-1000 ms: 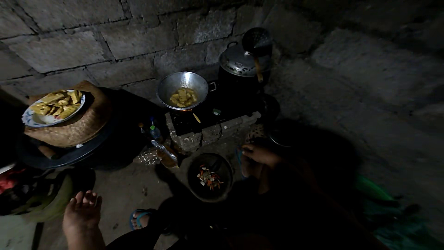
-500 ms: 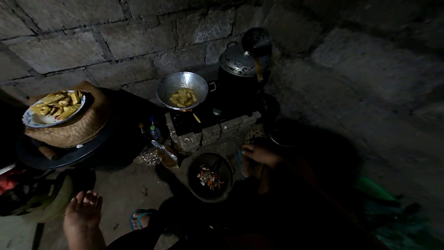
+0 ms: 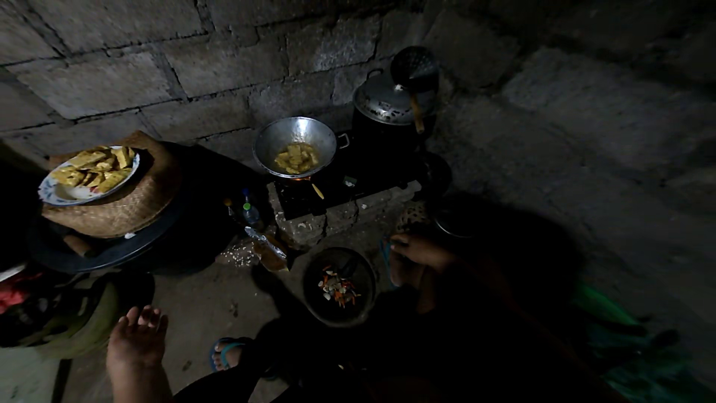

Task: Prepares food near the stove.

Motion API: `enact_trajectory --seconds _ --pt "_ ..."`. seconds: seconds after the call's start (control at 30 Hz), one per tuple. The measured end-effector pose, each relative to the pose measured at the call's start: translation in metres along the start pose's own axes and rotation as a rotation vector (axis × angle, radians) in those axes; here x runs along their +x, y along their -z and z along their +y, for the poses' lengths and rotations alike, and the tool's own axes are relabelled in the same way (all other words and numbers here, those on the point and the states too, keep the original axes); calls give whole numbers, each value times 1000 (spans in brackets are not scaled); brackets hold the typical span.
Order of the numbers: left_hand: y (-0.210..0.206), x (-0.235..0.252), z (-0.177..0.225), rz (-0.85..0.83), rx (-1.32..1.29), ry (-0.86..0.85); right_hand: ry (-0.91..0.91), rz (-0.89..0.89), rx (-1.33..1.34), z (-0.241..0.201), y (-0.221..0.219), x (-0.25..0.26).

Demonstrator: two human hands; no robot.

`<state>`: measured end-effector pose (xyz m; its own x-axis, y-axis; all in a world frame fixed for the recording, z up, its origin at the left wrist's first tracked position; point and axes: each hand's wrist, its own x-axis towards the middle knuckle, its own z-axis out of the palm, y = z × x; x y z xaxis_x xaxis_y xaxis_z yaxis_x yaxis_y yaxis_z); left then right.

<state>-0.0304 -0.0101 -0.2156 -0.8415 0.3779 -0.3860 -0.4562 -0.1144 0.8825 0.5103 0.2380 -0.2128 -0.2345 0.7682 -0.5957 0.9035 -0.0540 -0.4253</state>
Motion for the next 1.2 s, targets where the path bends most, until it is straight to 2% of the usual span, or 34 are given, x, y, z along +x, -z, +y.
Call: enact_trajectory --seconds 1.2 --pt "0 -2 1 3 4 -10 7 3 -27 1 0 1"
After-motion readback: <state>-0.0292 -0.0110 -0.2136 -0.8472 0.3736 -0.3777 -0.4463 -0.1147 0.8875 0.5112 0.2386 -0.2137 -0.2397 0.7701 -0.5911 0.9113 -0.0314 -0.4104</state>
